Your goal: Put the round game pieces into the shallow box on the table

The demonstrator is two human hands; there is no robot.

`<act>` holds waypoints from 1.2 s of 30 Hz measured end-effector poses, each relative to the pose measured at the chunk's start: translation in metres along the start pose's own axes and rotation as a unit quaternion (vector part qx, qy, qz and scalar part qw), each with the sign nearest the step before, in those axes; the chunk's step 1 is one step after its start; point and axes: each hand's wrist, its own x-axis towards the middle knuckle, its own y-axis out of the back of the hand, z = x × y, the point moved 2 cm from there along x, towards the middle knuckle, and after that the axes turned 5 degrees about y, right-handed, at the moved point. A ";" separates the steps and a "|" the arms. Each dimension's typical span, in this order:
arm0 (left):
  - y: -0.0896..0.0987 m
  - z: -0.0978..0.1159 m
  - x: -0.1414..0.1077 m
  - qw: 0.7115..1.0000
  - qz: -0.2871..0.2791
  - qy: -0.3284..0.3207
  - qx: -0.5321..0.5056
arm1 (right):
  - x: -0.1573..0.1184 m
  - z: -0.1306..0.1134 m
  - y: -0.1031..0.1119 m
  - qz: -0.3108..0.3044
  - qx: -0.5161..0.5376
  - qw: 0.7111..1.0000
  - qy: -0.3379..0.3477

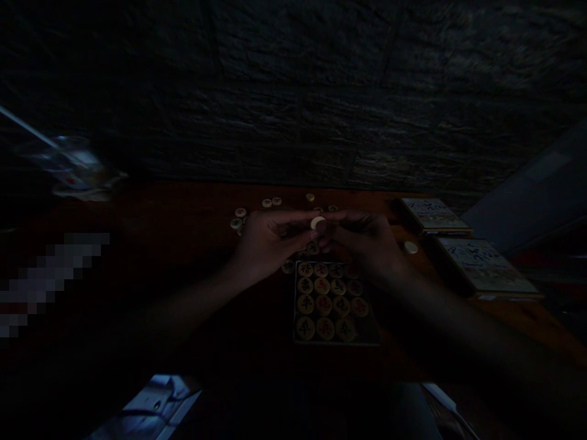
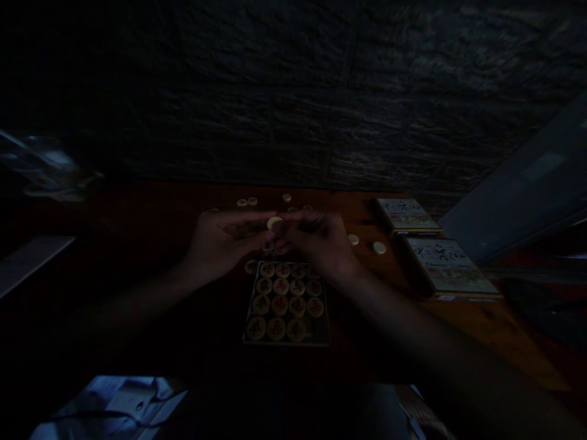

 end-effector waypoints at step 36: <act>-0.001 0.001 0.001 0.999 0.034 0.012 -0.017 | -0.002 -0.001 -0.002 -0.010 -0.051 0.998 0.033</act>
